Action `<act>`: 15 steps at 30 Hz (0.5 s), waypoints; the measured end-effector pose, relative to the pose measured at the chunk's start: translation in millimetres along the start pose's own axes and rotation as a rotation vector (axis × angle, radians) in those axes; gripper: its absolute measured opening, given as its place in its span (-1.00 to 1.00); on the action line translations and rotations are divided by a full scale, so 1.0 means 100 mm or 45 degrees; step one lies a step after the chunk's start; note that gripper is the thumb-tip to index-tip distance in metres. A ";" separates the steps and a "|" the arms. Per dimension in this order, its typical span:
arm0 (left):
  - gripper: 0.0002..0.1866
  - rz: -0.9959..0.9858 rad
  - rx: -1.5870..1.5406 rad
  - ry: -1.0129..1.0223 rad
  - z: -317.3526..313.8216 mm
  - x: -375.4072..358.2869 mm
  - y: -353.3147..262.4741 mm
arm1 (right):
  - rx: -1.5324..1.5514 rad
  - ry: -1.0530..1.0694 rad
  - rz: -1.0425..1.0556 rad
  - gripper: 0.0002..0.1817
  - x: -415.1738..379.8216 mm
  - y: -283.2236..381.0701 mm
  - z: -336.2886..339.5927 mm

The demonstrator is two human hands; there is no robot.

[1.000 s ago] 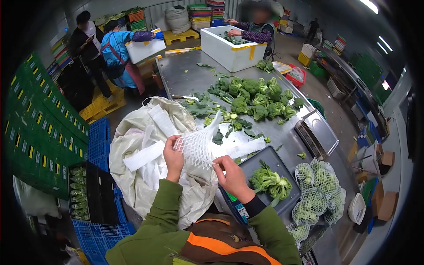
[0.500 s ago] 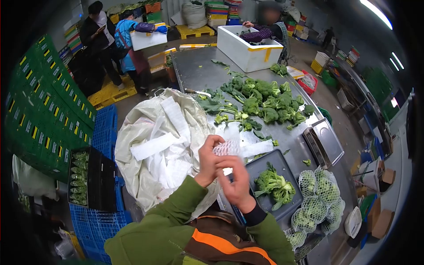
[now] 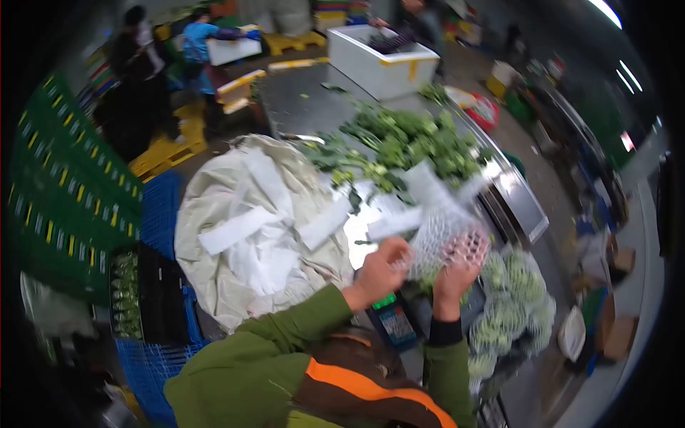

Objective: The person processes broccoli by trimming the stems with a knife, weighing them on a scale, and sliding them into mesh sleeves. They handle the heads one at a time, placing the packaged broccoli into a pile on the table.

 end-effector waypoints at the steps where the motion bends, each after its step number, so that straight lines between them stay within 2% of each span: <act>1: -0.84 0.026 -0.038 -0.167 -0.04 0.03 0.09 | -0.274 -0.041 0.352 -0.60 0.09 0.25 0.03; 2: -0.85 -0.077 -0.098 -0.170 -0.09 0.13 0.25 | -0.662 0.039 0.727 -0.61 0.13 0.58 0.01; 3: -0.84 0.274 -0.141 -0.087 -0.17 0.21 0.48 | -1.074 0.157 1.069 -0.62 0.13 0.81 -0.03; 4: -0.75 0.609 -0.357 0.078 -0.24 0.26 0.26 | -1.169 0.149 1.166 -0.63 0.17 0.85 0.04; 5: -0.53 0.794 -0.712 0.300 -0.36 0.33 0.28 | -1.259 0.150 1.262 -0.64 0.20 0.85 0.11; 7: -0.57 0.956 -1.328 0.637 -0.67 0.40 0.08 | -1.470 0.094 0.926 -0.63 0.28 0.67 0.33; 8: -0.57 0.999 -1.322 0.692 -0.81 0.36 -0.20 | -1.696 0.577 0.203 -0.61 0.32 0.48 0.34; 9: -0.58 1.004 -1.573 0.802 -0.97 0.33 -0.61 | -1.760 1.030 -0.568 -0.58 0.19 0.34 0.39; 10: -0.54 1.000 -1.826 0.896 -1.11 0.29 -0.85 | -1.768 0.997 -0.591 -0.58 0.07 0.19 0.44; 11: -0.54 1.024 -1.819 0.921 -1.25 0.23 -0.86 | -1.658 0.917 0.081 -0.55 -0.03 0.10 0.37; 12: -0.47 0.886 -1.700 0.907 -1.34 0.20 -0.85 | -1.488 0.805 0.733 -0.51 -0.17 0.18 0.32; 13: -0.40 0.744 -1.582 0.888 -1.39 0.18 -0.81 | -1.498 0.787 0.717 -0.51 -0.16 0.30 0.32; 14: -0.46 0.143 -0.733 0.662 -1.38 0.23 -0.66 | -1.459 0.925 0.660 -0.48 -0.09 0.39 0.31; 15: -0.46 0.142 -0.732 0.670 -1.34 0.29 -0.65 | -1.410 1.064 0.601 -0.45 -0.01 0.43 0.32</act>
Point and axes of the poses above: each hand's wrist, its own x-axis towards the middle knuckle, its own z-axis out of the back of the hand, y = z × x, the point moved 5 cm from there along x, towards the middle knuckle, and after that the axes turned 10 degrees about z, right-handed, at the moved point
